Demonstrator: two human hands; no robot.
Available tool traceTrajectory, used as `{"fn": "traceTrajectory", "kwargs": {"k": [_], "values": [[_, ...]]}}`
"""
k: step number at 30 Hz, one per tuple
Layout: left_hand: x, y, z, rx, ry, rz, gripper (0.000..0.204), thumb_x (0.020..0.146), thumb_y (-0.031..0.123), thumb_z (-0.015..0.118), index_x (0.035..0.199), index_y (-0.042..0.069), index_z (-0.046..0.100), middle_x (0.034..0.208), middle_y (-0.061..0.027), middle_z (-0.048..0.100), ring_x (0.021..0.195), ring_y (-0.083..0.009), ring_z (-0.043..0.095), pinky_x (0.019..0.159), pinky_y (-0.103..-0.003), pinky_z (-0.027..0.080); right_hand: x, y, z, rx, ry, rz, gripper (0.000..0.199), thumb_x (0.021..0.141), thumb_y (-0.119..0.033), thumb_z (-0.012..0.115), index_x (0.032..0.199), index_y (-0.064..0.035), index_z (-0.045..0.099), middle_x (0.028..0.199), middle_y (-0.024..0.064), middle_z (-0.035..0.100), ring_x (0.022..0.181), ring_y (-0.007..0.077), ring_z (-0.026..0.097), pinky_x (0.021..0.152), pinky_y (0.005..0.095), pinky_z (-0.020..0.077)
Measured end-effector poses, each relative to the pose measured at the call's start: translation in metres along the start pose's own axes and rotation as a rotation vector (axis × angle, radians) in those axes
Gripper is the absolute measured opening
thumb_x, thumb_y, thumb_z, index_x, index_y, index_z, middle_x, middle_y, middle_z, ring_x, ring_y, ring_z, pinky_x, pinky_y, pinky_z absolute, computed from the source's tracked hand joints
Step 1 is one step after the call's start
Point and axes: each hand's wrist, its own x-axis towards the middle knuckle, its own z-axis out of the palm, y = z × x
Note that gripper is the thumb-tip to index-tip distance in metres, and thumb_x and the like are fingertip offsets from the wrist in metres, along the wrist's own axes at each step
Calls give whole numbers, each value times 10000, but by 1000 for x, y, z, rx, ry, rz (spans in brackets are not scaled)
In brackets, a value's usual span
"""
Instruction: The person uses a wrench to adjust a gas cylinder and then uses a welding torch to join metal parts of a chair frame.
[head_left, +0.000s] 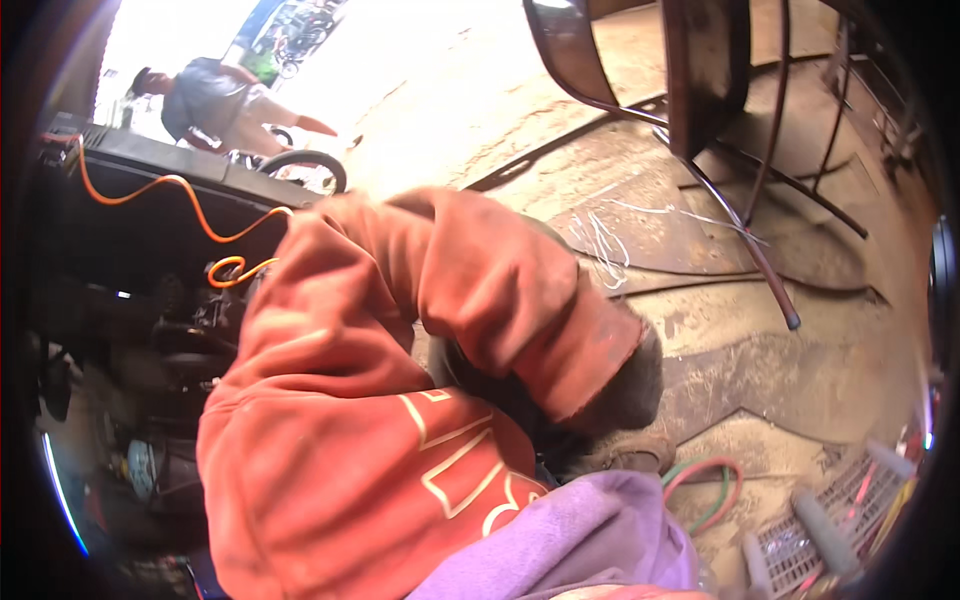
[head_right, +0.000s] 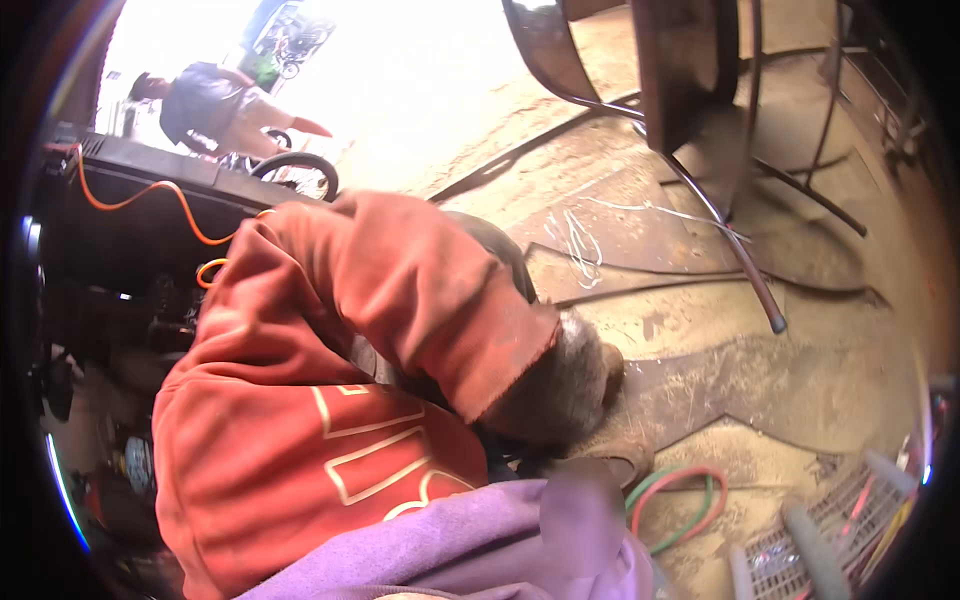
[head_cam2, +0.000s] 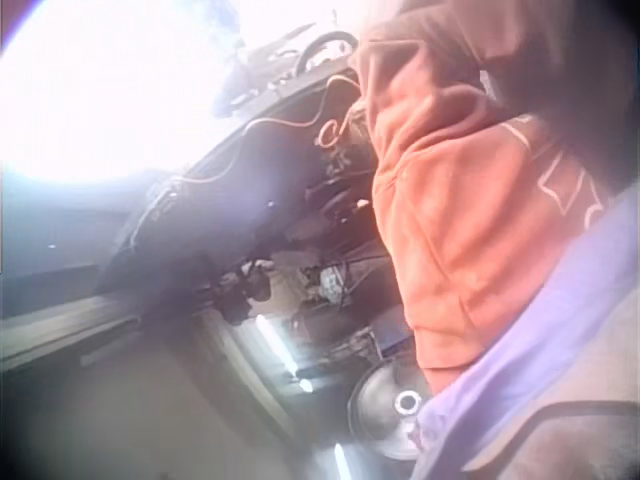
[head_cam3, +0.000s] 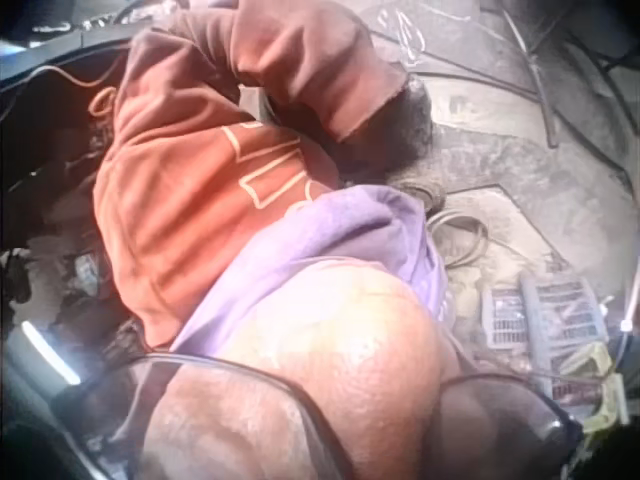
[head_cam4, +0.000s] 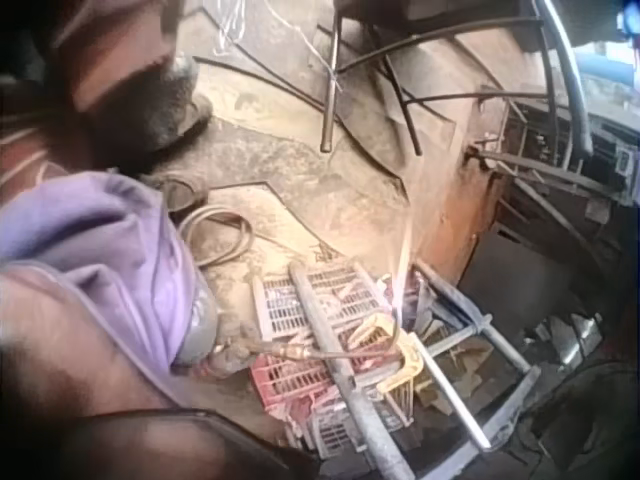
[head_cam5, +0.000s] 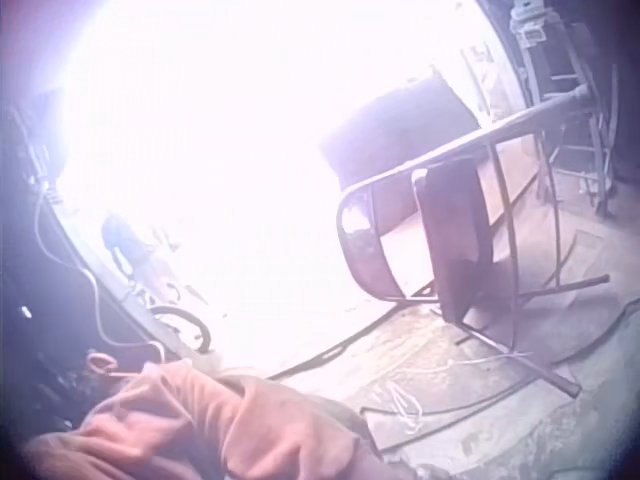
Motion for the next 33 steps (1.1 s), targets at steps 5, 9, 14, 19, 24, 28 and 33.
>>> {"fn": "traceTrajectory", "kwargs": {"k": [5, 9, 14, 19, 24, 28, 33], "values": [[-23, 24, 1, -147, 24, -237, 202, 851, 181, 698, 950, 5, 692, 796, -190, 700, 813, -405, 701, 713, -466, 564, 13, 7, -4, -76, -33, 93, 558, 1043, -452, 525, 1347, 16, 526, 689, 51, 563, 599, 178, 539, 547, 343, 453], [-9, 15, -9, -1, -89, 128, 242, 848, 198, 718, 1008, 18, 699, 827, -180, 705, 817, -374, 698, 719, -454, 558, 11, -3, -10, -122, -20, 106, 555, 1040, -444, 533, 1343, 21, 528, 678, 50, 558, 581, 170, 531, 530, 333, 445], [-5, -10, -32, 90, -69, 330, 302, 844, 221, 743, 1081, 35, 707, 865, -168, 713, 821, -336, 695, 726, -440, 552, 6, -9, -13, -177, 2, 96, 553, 1037, -435, 544, 1337, 28, 530, 665, 47, 552, 559, 160, 522, 510, 321, 434], [29, -79, -98, -106, 64, 180, 401, 835, 245, 767, 1176, 48, 695, 918, -162, 713, 826, -287, 683, 745, -420, 549, -18, -26, -12, -227, 71, 43, 550, 1033, -426, 555, 1332, 35, 532, 652, 45, 547, 537, 150, 512, 489, 309, 424], [56, -194, -79, -289, 380, -125, 423, 913, 338, 719, 1196, 25, 685, 1099, -157, 726, 970, -287, 691, 827, -398, 568, -27, -20, 19, -249, 53, 21, 548, 1030, -417, 566, 1327, 42, 534, 638, 43, 541, 515, 140, 503, 468, 297, 413], [118, -245, 13, 7, 515, -121, 603, 890, 371, 752, 1365, 39, 583, 1338, -212, 621, 1266, -360, 579, 1064, -432, 471, -35, -16, 13, -360, 122, 11, 546, 1027, -409, 575, 1323, 48, 536, 627, 41, 536, 497, 132, 495, 451, 287, 405], [171, -242, 47, -225, 613, -44, 494, 908, 225, 743, 1342, 31, 607, 1266, -195, 669, 1225, -319, 621, 1039, -392, 492, -9, 10, 28, -511, 282, 87, 460, 978, -327, 643, 1236, 51, 602, 616, 32, 551, 450, 108, 486, 401, 257, 373]]}}
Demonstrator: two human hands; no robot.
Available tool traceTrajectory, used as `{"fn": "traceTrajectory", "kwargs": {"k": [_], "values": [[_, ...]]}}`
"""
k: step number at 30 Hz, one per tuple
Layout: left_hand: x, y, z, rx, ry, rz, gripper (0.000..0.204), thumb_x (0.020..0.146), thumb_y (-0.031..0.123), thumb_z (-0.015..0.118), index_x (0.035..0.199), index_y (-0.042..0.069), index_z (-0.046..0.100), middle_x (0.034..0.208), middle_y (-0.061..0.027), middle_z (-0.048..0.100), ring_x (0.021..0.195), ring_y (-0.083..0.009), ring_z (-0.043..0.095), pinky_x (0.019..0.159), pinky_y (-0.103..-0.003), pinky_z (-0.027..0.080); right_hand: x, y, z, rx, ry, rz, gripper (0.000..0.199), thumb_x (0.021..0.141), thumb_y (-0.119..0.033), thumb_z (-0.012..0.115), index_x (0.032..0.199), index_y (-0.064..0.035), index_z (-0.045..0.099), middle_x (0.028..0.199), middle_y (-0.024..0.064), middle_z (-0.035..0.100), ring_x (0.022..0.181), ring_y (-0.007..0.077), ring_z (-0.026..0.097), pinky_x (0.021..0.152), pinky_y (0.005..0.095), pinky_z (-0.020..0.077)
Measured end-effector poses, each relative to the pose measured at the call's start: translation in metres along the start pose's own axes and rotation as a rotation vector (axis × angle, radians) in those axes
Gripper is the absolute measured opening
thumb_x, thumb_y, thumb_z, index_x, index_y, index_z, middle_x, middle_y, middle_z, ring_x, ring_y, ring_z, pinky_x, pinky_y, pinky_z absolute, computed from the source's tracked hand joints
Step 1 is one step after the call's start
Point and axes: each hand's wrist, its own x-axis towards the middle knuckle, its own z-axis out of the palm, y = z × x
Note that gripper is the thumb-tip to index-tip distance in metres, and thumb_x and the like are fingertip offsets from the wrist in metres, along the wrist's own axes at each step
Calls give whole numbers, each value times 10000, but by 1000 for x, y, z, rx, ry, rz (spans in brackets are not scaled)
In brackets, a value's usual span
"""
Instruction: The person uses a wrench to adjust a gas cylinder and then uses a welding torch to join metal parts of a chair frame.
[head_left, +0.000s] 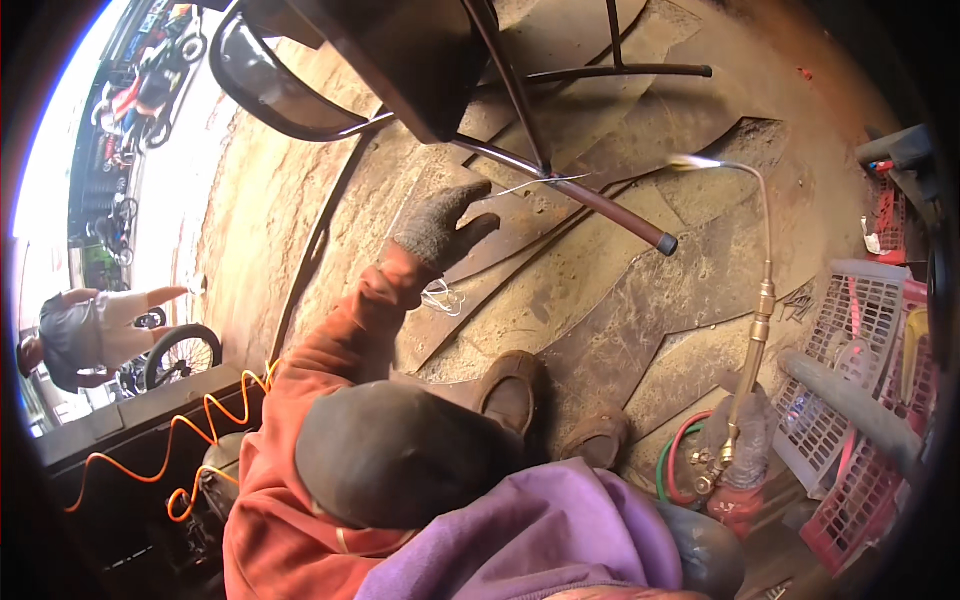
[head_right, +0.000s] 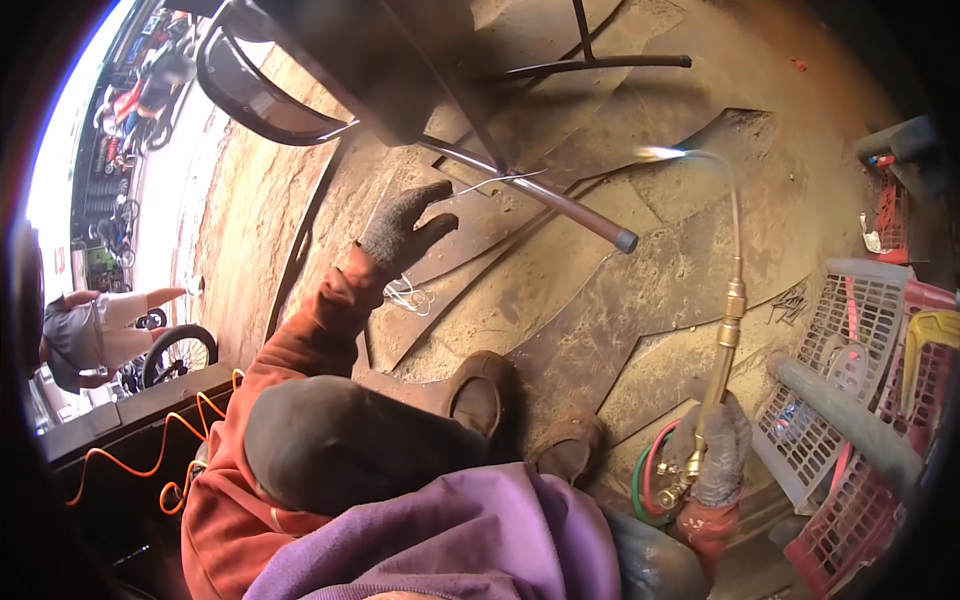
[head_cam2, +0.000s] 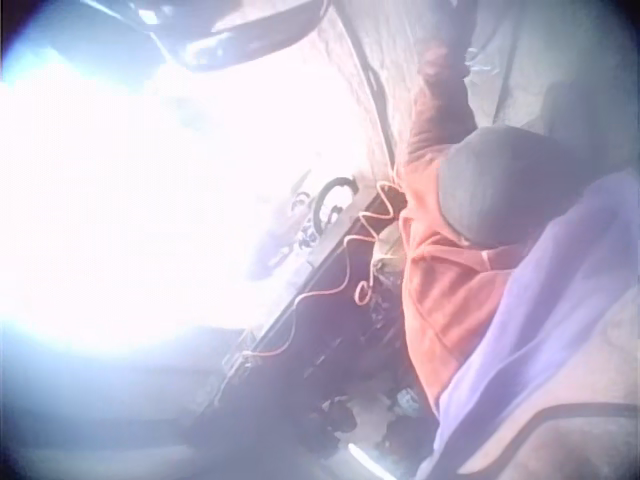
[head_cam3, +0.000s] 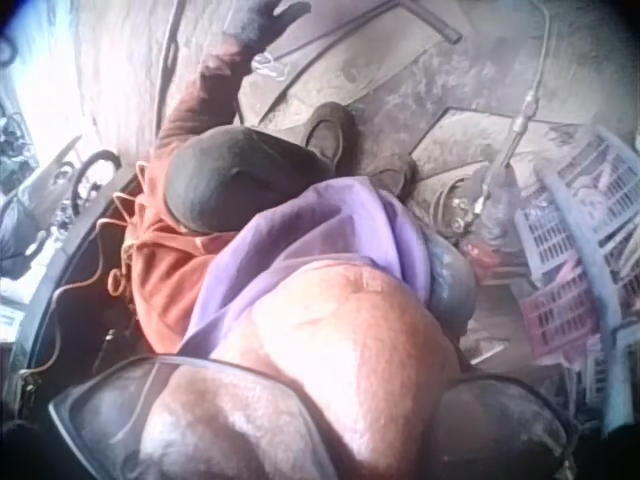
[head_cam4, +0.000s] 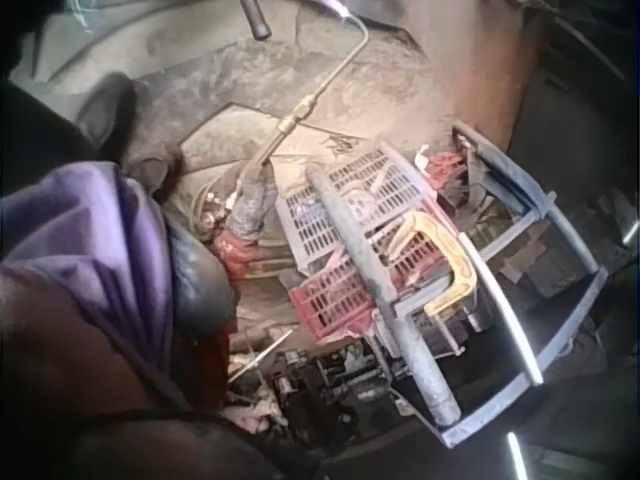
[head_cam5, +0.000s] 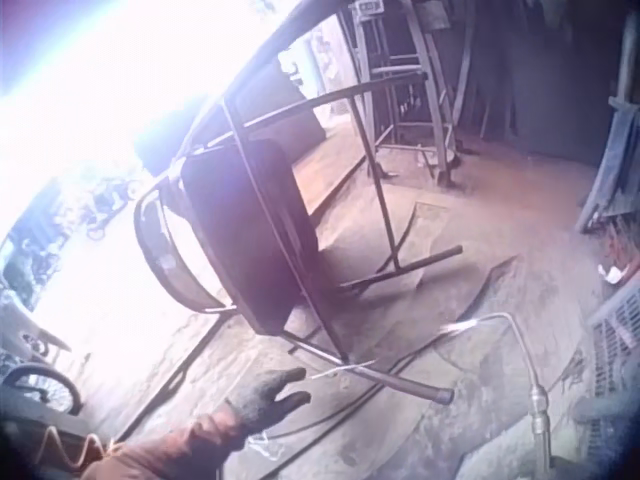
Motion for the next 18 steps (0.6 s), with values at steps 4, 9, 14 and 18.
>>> {"fn": "traceTrajectory", "kwargs": {"k": [4, 9, 14, 18], "values": [[0, -32, -7, -48, -91, 109, 362, 935, 124, 691, 1283, 34, 649, 1100, -138, 725, 910, -225, 704, 813, -329, 565, 18, 13, 21, -16, -44, 80, 480, 973, -353, 654, 1255, 32, 599, 643, 44, 581, 489, 123, 528, 428, 260, 409], [-28, 35, -28, -389, -123, -314, 343, 965, 54, 642, 1307, 63, 662, 796, -65, 684, 683, -121, 642, 634, -278, 519, 24, 14, 44, 4, -101, 65, 484, 993, -359, 635, 1263, 40, 592, 640, 47, 578, 517, 118, 536, 452, 262, 418], [-54, 46, -41, -315, -73, -128, 406, 963, 32, 630, 1364, 97, 637, 852, -127, 728, 723, -168, 693, 640, -324, 510, 41, 18, 69, -34, -286, 133, 460, 1016, -333, 605, 1269, 51, 587, 638, 36, 567, 538, 107, 522, 502, 260, 420], [-49, 42, -34, -62, -44, 14, 418, 943, 44, 651, 1352, 129, 648, 803, -173, 695, 679, -281, 705, 627, -360, 535, 46, 23, 72, -28, -365, 211, 441, 1019, -317, 602, 1261, 52, 588, 658, 44, 581, 546, 107, 526, 504, 260, 419]]}}
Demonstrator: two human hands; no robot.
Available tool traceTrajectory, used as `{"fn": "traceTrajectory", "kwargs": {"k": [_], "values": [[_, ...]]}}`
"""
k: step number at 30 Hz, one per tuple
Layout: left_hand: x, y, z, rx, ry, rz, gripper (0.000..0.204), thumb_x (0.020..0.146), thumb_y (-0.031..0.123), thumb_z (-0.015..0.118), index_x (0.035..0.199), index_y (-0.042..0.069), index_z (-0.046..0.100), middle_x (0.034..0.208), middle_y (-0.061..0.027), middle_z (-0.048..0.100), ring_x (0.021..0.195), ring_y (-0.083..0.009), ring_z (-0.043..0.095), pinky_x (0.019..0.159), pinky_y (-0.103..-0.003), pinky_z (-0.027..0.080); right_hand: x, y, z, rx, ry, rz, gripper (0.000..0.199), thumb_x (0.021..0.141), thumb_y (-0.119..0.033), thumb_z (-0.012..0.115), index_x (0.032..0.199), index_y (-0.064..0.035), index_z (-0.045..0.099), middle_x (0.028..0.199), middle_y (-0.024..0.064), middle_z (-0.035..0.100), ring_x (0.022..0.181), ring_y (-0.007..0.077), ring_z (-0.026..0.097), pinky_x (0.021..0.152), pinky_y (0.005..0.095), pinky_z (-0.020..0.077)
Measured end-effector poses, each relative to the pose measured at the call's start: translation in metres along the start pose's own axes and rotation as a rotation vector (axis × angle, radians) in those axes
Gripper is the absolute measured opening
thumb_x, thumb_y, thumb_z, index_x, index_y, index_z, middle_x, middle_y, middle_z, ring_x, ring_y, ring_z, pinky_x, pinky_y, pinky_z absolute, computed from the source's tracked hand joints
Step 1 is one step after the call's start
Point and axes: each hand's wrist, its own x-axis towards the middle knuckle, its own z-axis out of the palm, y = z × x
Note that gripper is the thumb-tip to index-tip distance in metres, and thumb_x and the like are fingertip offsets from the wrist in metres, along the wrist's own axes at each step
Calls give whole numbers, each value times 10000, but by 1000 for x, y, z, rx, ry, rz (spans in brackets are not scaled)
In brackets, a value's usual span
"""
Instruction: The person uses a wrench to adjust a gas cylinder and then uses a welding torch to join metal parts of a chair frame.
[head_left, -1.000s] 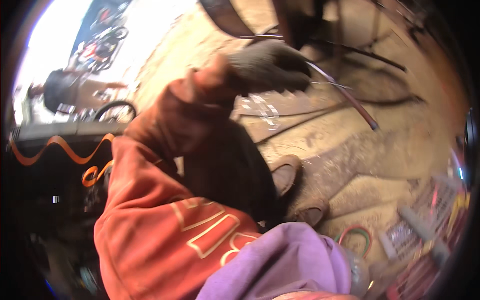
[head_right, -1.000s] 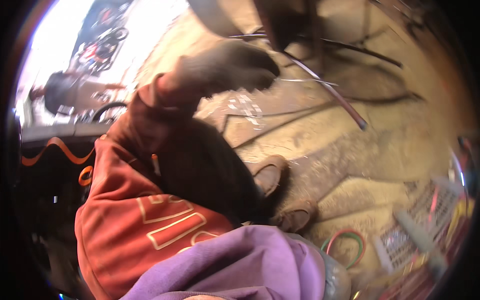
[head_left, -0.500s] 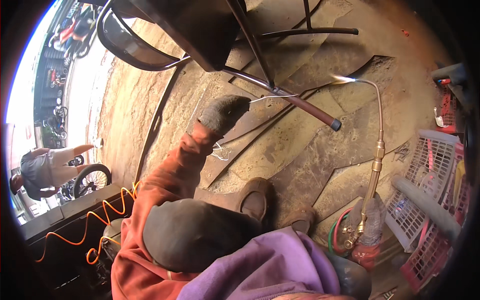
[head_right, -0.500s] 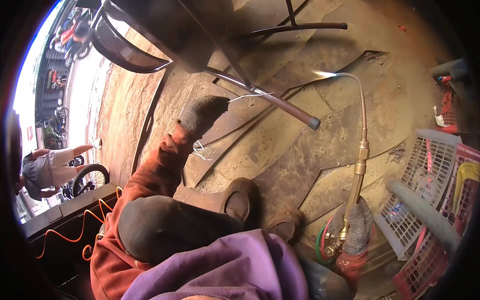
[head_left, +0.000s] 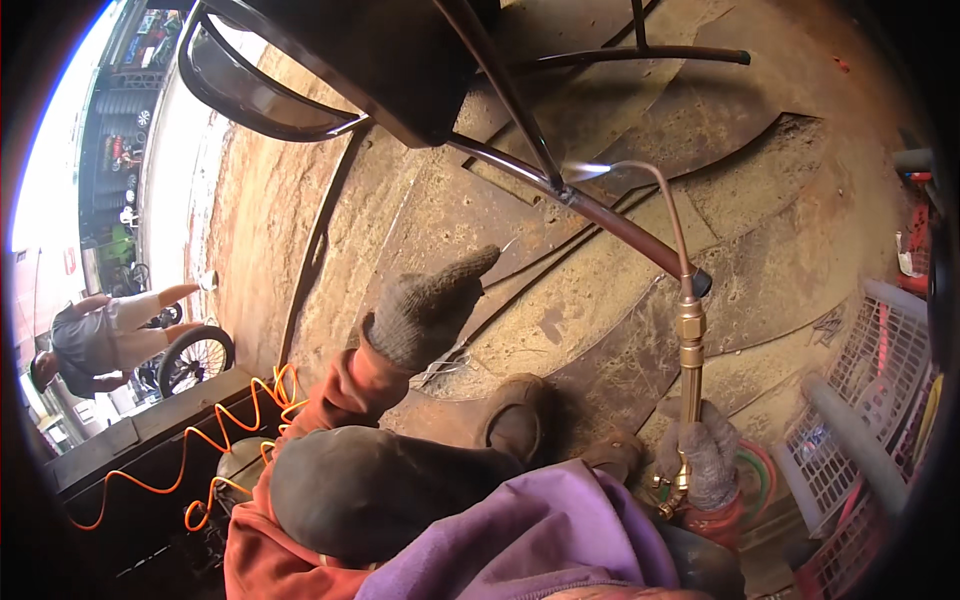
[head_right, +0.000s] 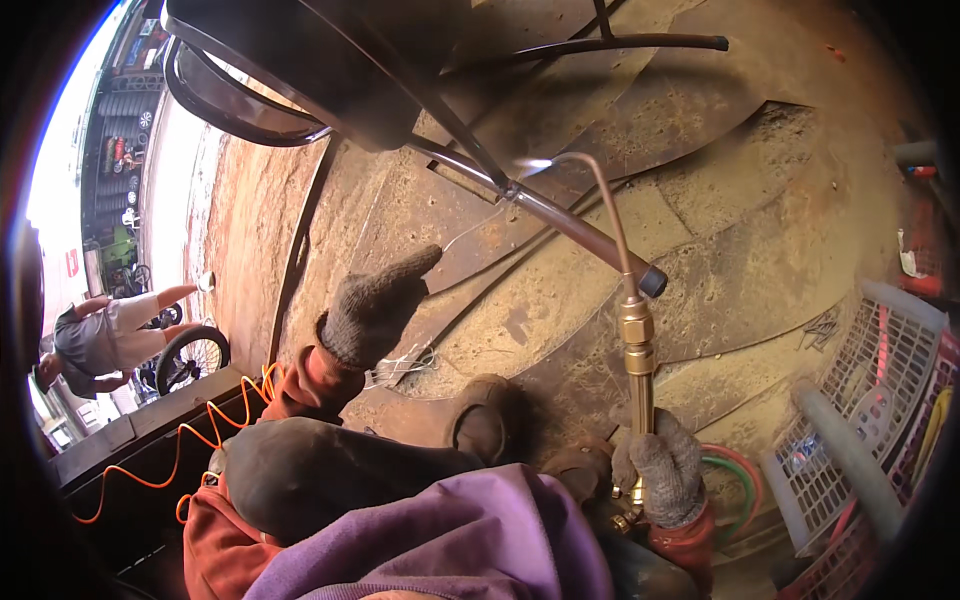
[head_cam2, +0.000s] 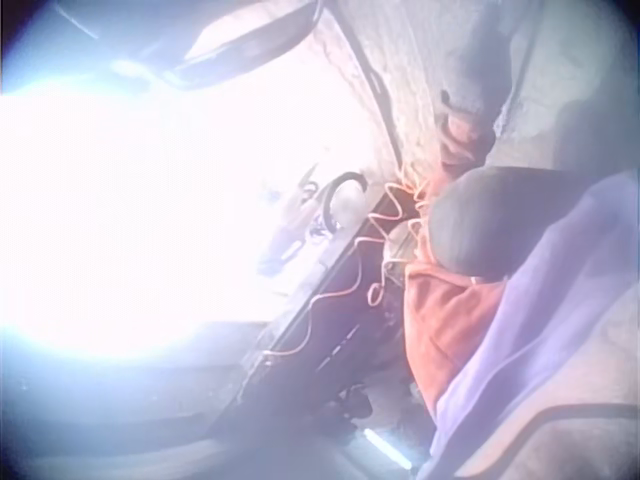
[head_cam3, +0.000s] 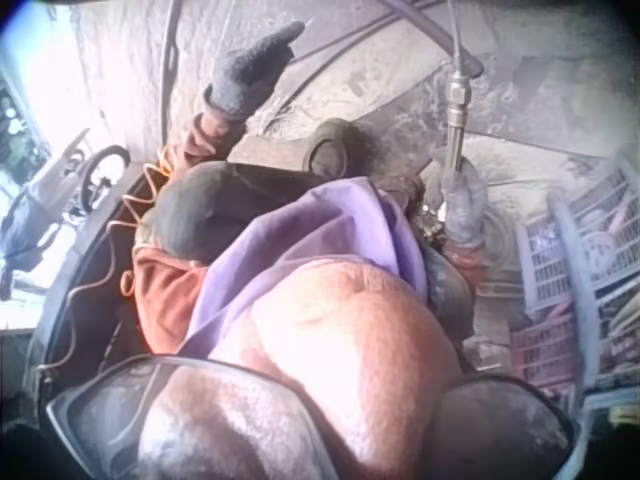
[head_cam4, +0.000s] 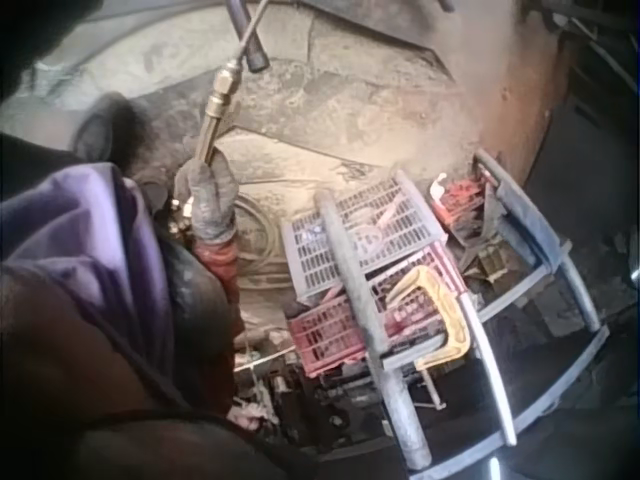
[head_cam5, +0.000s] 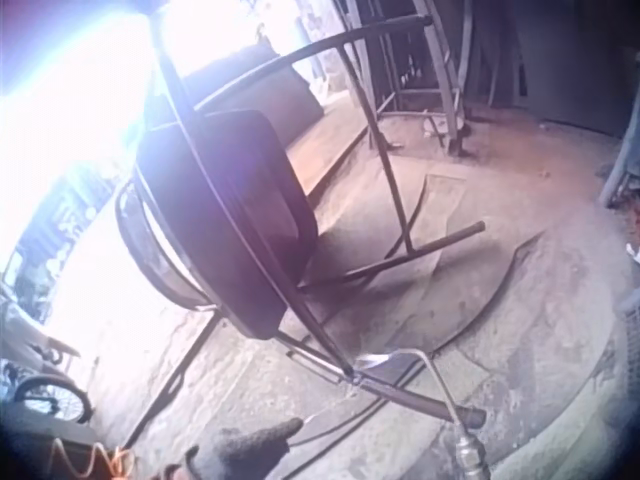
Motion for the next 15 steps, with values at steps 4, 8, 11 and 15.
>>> {"fn": "traceTrajectory", "kwargs": {"k": [4, 8, 11, 15], "values": [[8, 8, -4, 29, -74, -97, 386, 950, 1, 623, 1335, 17, 637, 1111, -163, 744, 883, -195, 721, 803, -320, 561, 3, 7, 1, 10, -30, 1, 455, 1024, -332, 594, 1243, 67, 592, 608, 47, 564, 492, 110, 502, 461, 268, 399], [9, 10, -2, 31, -67, -137, 396, 946, 3, 628, 1339, 43, 641, 1091, -169, 740, 871, -193, 718, 801, -321, 564, 7, 8, 5, 20, -36, 19, 470, 1017, -341, 603, 1233, 76, 590, 588, 51, 559, 470, 118, 498, 441, 276, 394], [7, 13, -7, 55, -66, -158, 400, 945, 3, 626, 1342, 49, 641, 1087, -164, 743, 866, -184, 716, 800, -320, 563, 9, 5, 5, 62, -82, 90, 437, 1024, -293, 596, 1266, 70, 572, 679, 47, 594, 573, 111, 535, 531, 258, 431], [8, 13, -9, 23, -90, -185, 402, 943, -4, 621, 1342, 45, 641, 1103, -157, 745, 880, -174, 713, 810, -315, 561, 8, 6, 4, 70, -70, 114, 438, 1022, -294, 600, 1264, 69, 571, 686, 46, 598, 580, 113, 544, 540, 257, 436]]}}
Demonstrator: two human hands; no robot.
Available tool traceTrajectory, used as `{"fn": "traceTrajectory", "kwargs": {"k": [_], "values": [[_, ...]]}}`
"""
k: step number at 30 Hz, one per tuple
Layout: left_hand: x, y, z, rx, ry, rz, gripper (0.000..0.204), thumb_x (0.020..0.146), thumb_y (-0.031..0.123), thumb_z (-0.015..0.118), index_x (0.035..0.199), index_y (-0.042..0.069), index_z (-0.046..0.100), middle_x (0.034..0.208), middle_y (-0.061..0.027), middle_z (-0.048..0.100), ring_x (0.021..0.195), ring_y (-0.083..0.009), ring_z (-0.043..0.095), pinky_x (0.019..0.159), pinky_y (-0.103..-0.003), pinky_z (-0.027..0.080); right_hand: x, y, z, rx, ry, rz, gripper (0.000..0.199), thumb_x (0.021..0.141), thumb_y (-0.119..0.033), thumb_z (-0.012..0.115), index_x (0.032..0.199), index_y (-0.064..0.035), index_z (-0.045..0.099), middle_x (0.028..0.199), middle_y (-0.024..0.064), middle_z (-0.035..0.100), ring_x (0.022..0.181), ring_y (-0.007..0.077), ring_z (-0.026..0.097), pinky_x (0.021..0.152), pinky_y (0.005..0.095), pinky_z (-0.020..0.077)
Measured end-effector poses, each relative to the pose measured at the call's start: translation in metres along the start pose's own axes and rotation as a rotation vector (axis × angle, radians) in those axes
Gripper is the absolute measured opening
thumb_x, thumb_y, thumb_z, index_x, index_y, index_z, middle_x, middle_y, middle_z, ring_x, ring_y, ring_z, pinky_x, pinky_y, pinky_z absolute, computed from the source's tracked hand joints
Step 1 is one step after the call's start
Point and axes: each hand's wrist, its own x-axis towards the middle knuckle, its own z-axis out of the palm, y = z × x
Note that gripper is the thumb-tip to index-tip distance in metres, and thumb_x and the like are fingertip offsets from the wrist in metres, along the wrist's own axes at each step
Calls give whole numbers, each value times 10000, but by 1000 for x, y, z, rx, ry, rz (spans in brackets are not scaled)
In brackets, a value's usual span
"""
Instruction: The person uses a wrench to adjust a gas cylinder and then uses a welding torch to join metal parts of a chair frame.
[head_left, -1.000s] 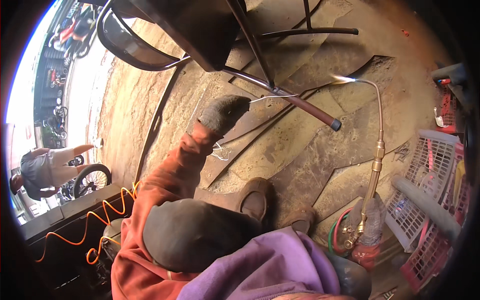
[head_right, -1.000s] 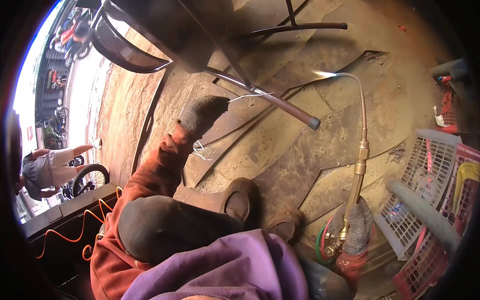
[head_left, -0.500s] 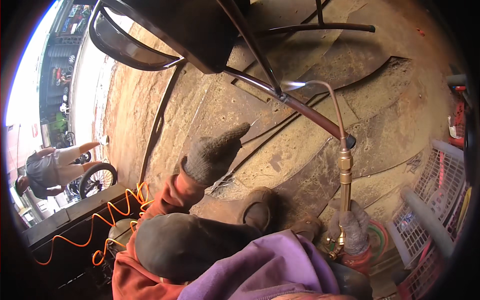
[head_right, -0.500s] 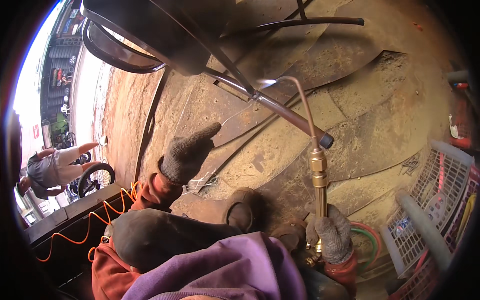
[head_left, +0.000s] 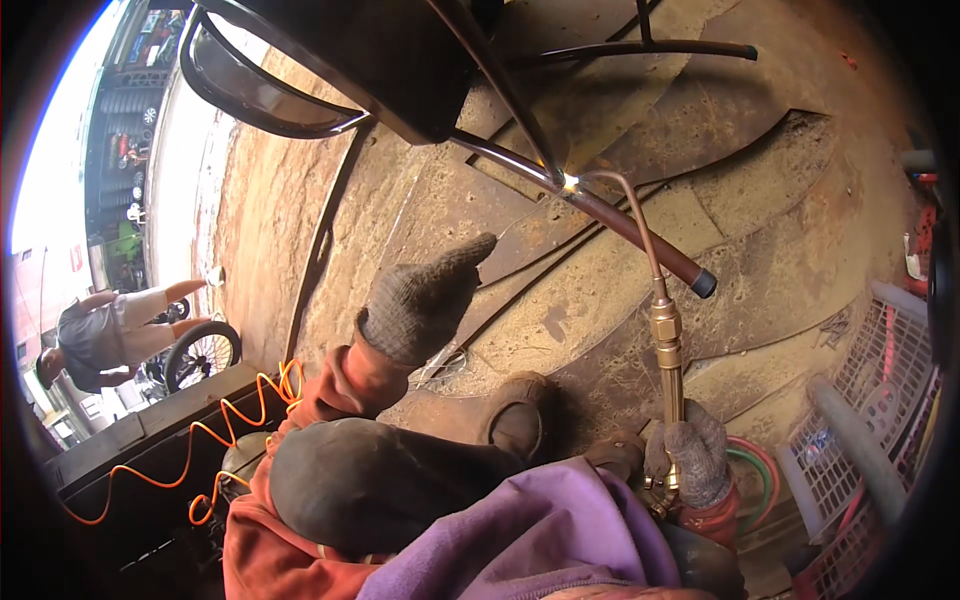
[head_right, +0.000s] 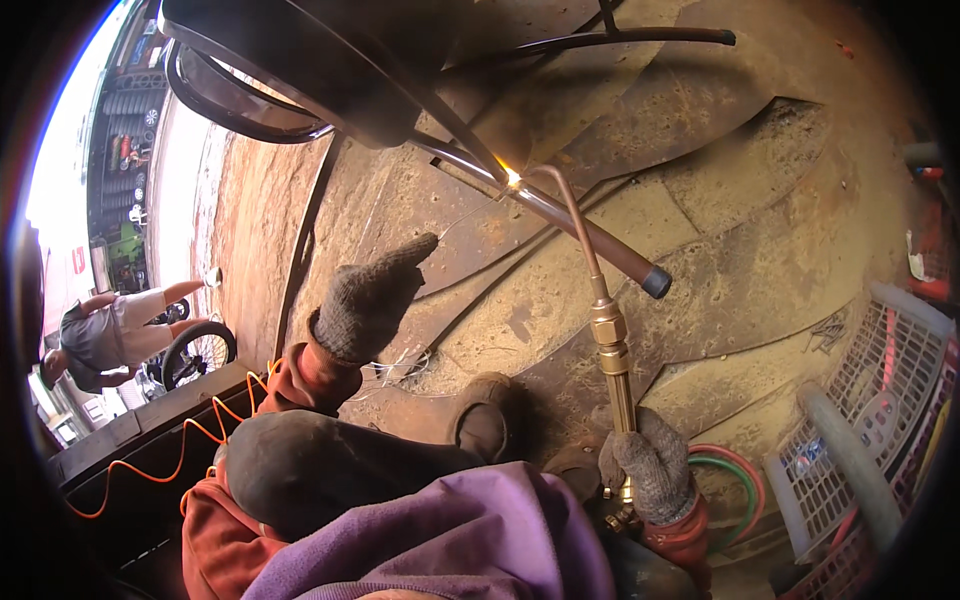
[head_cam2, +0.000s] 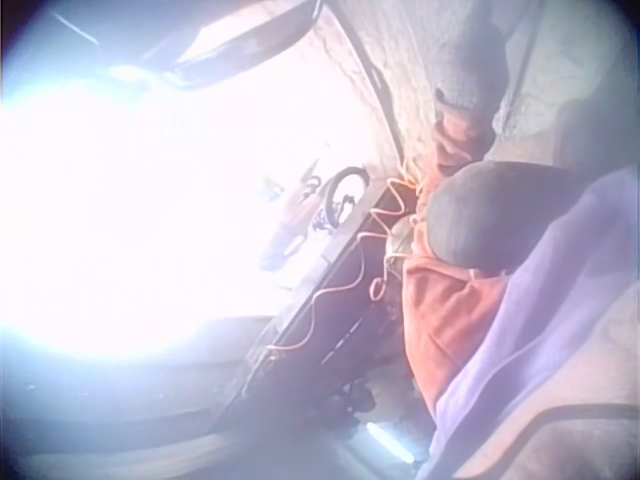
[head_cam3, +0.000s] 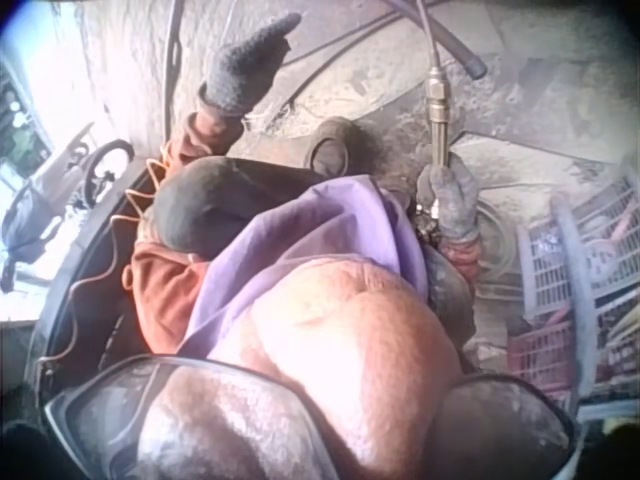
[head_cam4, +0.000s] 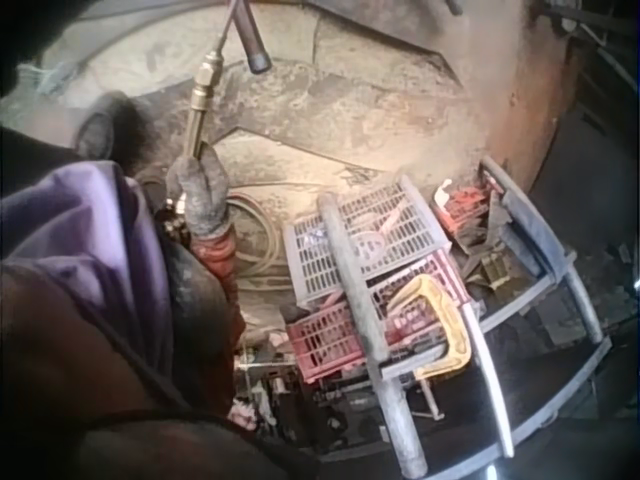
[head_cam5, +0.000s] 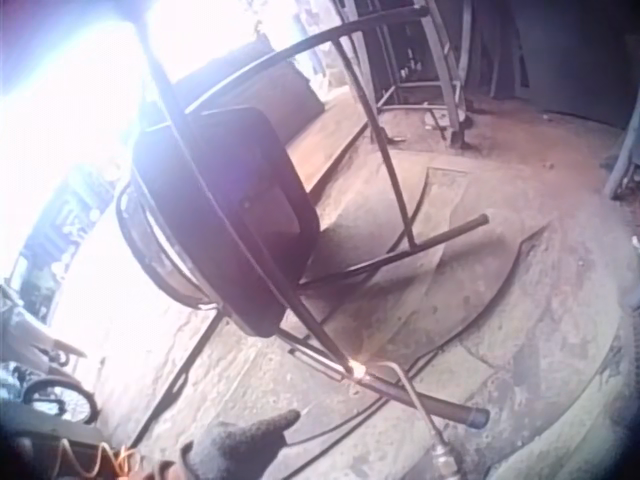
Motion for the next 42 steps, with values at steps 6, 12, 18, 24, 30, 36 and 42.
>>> {"fn": "traceTrajectory", "kwargs": {"k": [6, 12, 18, 24, 30, 36, 42], "values": [[-2, -4, -2, 61, 9, 59, 404, 941, 2, 626, 1342, 46, 641, 1098, -154, 746, 887, -171, 709, 818, -308, 558, 2, 0, 0, -21, -11, -9, 435, 1024, -302, 596, 1256, 65, 573, 687, 46, 599, 578, 117, 546, 536, 259, 435], [1, -2, -4, 69, 8, 70, 394, 938, 12, 630, 1329, 53, 653, 991, -137, 738, 798, -176, 693, 761, -317, 555, 3, 2, 3, -79, -3, -54, 443, 1029, -329, 583, 1220, 70, 580, 635, 46, 573, 528, 117, 522, 493, 271, 416], [5, 8, -11, 91, 35, 108, 409, 930, 4, 631, 1331, 78, 659, 837, -126, 699, 700, -180, 668, 694, -310, 547, 1, 3, -1, -61, -9, -18, 418, 1031, -285, 575, 1261, 65, 576, 686, 44, 595, 588, 115, 543, 544, 260, 429], [8, 16, -19, 96, 27, 106, 413, 921, 4, 638, 1317, 112, 678, 772, -125, 682, 650, -191, 671, 657, -307, 546, 2, 2, 0, -49, -1, -7, 399, 1031, -261, 573, 1260, 66, 574, 692, 39, 588, 596, 116, 545, 557, 263, 436], [10, 16, -22, 163, 31, 129, 420, 897, 16, 657, 1305, 112, 682, 822, -159, 704, 680, -255, 704, 657, -338, 561, 3, 7, -1, -38, -10, -23, 384, 1033, -251, 569, 1251, 65, 567, 698, 35, 580, 604, 118, 547, 559, 268, 445], [11, 19, -26, 229, -1, 118, 420, 895, 29, 661, 1302, 129, 684, 841, -166, 712, 701, -282, 717, 659, -358, 567, 5, 8, 2, -72, 28, -44, 392, 1025, -315, 595, 1180, 44, 565, 633, 49, 570, 509, 123, 518, 473, 275, 419], [10, 15, -26, 236, 17, 142, 427, 896, 35, 660, 1309, 140, 680, 831, -159, 713, 696, -276, 719, 659, -353, 572, 3, 4, 0, -19, -15, -8, 309, 1028, -238, 582, 1183, 29, 557, 700, 32, 571, 601, 115, 545, 546, 266, 441]]}}
